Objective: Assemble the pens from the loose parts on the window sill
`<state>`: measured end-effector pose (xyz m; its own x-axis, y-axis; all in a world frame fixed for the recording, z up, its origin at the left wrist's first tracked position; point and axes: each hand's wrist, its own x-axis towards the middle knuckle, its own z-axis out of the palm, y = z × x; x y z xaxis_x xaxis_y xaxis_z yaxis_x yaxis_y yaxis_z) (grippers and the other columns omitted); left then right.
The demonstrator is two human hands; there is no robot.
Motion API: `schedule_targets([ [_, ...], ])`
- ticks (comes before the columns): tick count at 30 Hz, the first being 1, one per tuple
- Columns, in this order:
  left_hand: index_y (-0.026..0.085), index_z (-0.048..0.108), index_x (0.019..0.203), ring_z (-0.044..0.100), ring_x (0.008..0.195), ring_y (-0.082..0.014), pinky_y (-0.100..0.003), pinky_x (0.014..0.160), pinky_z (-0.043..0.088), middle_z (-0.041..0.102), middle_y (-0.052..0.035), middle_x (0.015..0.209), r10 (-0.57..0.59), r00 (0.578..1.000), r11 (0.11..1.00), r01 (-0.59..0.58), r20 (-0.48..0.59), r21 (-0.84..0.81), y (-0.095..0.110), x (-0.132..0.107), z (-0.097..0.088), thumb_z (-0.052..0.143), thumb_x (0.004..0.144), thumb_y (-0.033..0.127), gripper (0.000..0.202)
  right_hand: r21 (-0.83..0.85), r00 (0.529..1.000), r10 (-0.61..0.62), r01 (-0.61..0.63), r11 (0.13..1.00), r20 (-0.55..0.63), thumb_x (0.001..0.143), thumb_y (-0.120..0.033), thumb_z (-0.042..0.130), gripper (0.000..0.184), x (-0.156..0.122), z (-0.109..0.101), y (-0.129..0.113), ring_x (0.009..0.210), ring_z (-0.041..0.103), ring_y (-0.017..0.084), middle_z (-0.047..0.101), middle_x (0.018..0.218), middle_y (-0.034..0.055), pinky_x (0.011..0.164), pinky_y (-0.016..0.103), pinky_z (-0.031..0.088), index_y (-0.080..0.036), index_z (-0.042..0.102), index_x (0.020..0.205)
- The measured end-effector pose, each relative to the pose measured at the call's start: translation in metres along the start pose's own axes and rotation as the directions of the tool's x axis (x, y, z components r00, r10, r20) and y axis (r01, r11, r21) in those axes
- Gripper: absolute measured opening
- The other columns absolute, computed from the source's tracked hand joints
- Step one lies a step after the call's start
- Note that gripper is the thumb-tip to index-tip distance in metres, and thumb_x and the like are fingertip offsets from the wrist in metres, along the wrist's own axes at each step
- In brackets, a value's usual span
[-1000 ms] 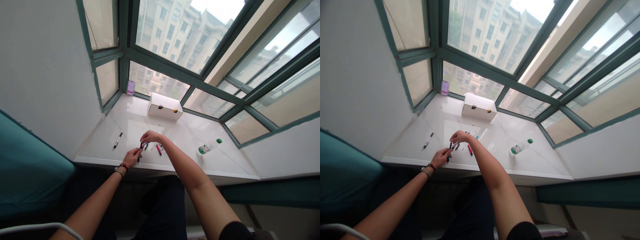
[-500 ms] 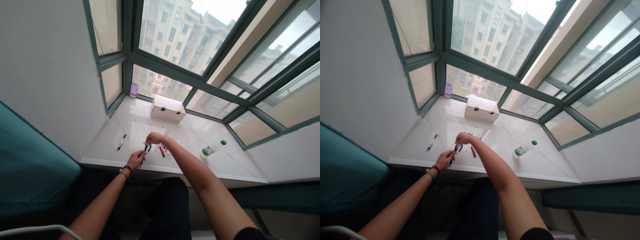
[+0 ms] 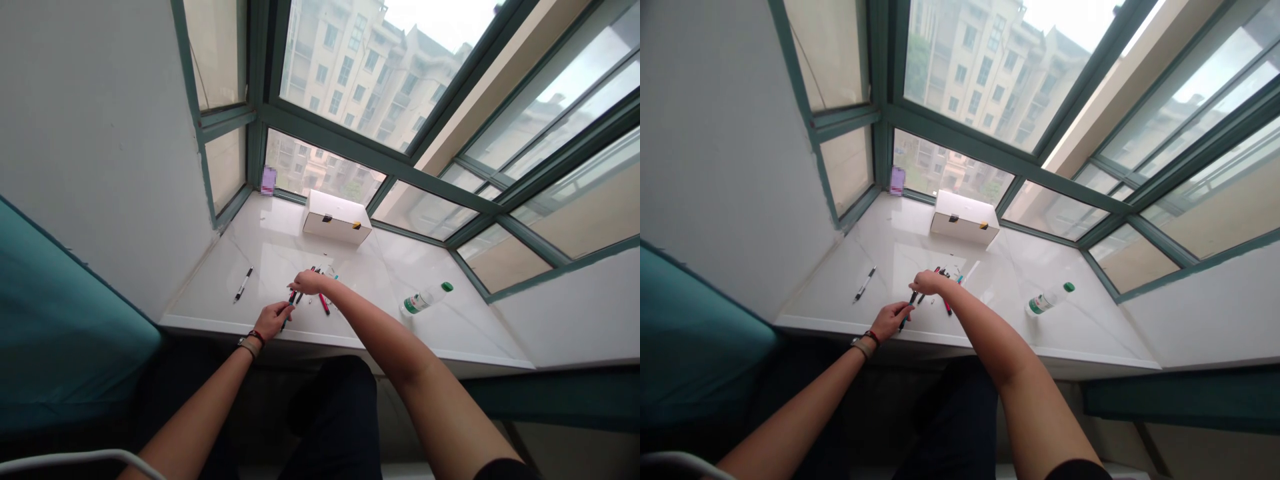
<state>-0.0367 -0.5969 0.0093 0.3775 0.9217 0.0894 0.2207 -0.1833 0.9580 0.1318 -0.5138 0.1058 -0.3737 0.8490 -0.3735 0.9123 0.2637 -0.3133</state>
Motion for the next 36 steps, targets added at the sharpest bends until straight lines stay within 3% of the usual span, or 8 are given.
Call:
schedule_targets([
  [4, 0.020, 0.066, 0.066, 0.048, 0.052, -0.0108, -0.022, 0.055, 0.039, 0.061, 0.0009, 0.059, -0.002, 1.000, 1.000, 0.002, 0.004, -0.003, 0.001, 0.000, 0.000, 0.049, 0.084, 0.047, 0.037, 0.077, 0.999, 0.021, -0.024, 0.997, 0.033, 0.080, -0.049, 0.063, 0.035, -0.001, -0.005, 0.001, 0.069, 0.062, 0.019, 0.067, 0.061, 0.0056, 0.065, 0.025, 0.041, -0.018, 0.068, 0.064],
  [9, 0.020, 0.067, 0.067, 0.048, 0.052, -0.0107, -0.022, 0.054, 0.038, 0.061, 0.0008, 0.059, -0.015, 1.000, 1.000, 0.015, 0.002, -0.005, 0.000, 0.001, 0.000, 0.048, 0.084, 0.049, 0.039, 0.220, 0.985, -0.074, 0.038, 0.975, 0.159, 0.079, -0.028, 0.066, 0.015, -0.003, -0.011, 0.003, 0.065, 0.063, 0.012, 0.072, 0.077, -0.0006, 0.062, 0.019, 0.042, -0.020, 0.068, 0.092],
  [12, 0.019, 0.068, 0.068, 0.048, 0.052, -0.0105, -0.022, 0.055, 0.037, 0.061, 0.0008, 0.058, -0.021, 1.000, 0.999, 0.020, 0.013, 0.028, -0.003, 0.001, 0.000, 0.047, 0.085, 0.049, 0.041, 0.119, 0.983, -0.062, 0.042, 0.992, 0.173, 0.083, -0.029, 0.062, 0.013, -0.004, -0.012, 0.002, 0.065, 0.063, 0.012, 0.072, 0.073, 0.0006, 0.062, 0.019, 0.041, -0.018, 0.069, 0.086],
  [20, 0.018, 0.067, 0.068, 0.049, 0.055, -0.0104, -0.022, 0.058, 0.038, 0.062, 0.0008, 0.059, -0.003, 0.999, 0.998, 0.001, 0.039, 0.063, 0.000, 0.000, 0.001, 0.045, 0.085, 0.051, 0.043, -0.129, 0.994, -0.050, 0.062, 0.990, 0.093, 0.092, -0.048, 0.047, 0.040, -0.004, 0.000, -0.002, 0.079, 0.065, 0.018, 0.072, 0.080, 0.0092, 0.069, 0.023, 0.041, -0.015, 0.068, 0.081],
  [24, 0.017, 0.070, 0.075, 0.051, 0.056, -0.0115, -0.022, 0.058, 0.039, 0.065, -0.0012, 0.063, -0.045, 0.999, 0.999, 0.044, 0.017, 0.013, 0.000, 0.001, 0.000, 0.044, 0.085, 0.054, 0.045, 0.069, 0.992, -0.035, 0.027, 0.997, 0.118, 0.097, -0.044, 0.037, 0.044, -0.007, -0.002, 0.002, 0.067, 0.063, 0.013, 0.071, 0.071, 0.0052, 0.067, 0.020, 0.042, -0.015, 0.066, 0.079],
  [27, 0.017, 0.070, 0.083, 0.051, 0.055, -0.0113, -0.022, 0.055, 0.039, 0.066, -0.0021, 0.066, -0.079, 0.997, 0.996, 0.079, 0.016, -0.048, -0.003, 0.003, -0.001, 0.044, 0.085, 0.055, 0.046, 0.198, 0.991, -0.057, 0.031, 0.980, 0.124, 0.096, -0.041, 0.042, 0.036, -0.013, -0.007, 0.006, 0.063, 0.062, 0.011, 0.071, 0.077, 0.0040, 0.062, 0.019, 0.042, -0.015, 0.064, 0.083],
  [32, 0.016, 0.071, 0.088, 0.052, 0.054, -0.0111, -0.022, 0.053, 0.040, 0.067, -0.0026, 0.067, -0.094, 0.995, 0.991, 0.097, 0.044, -0.087, -0.004, 0.003, -0.001, 0.045, 0.084, 0.056, 0.047, 0.268, 0.993, -0.019, -0.013, 0.963, 0.116, 0.091, -0.043, 0.051, 0.029, -0.018, -0.006, 0.009, 0.060, 0.062, 0.011, 0.071, 0.079, 0.0031, 0.055, 0.018, 0.042, -0.017, 0.059, 0.098],
  [36, 0.016, 0.071, 0.088, 0.053, 0.056, -0.0114, -0.022, 0.056, 0.042, 0.067, -0.0025, 0.067, -0.080, 0.995, 0.992, 0.084, 0.051, -0.094, -0.001, 0.002, -0.002, 0.046, 0.085, 0.054, 0.046, 0.248, 0.988, -0.063, 0.026, 0.969, 0.143, 0.093, -0.038, 0.047, 0.025, -0.014, -0.001, 0.010, 0.063, 0.062, 0.010, 0.070, 0.078, 0.0024, 0.055, 0.017, 0.041, -0.017, 0.059, 0.087],
])
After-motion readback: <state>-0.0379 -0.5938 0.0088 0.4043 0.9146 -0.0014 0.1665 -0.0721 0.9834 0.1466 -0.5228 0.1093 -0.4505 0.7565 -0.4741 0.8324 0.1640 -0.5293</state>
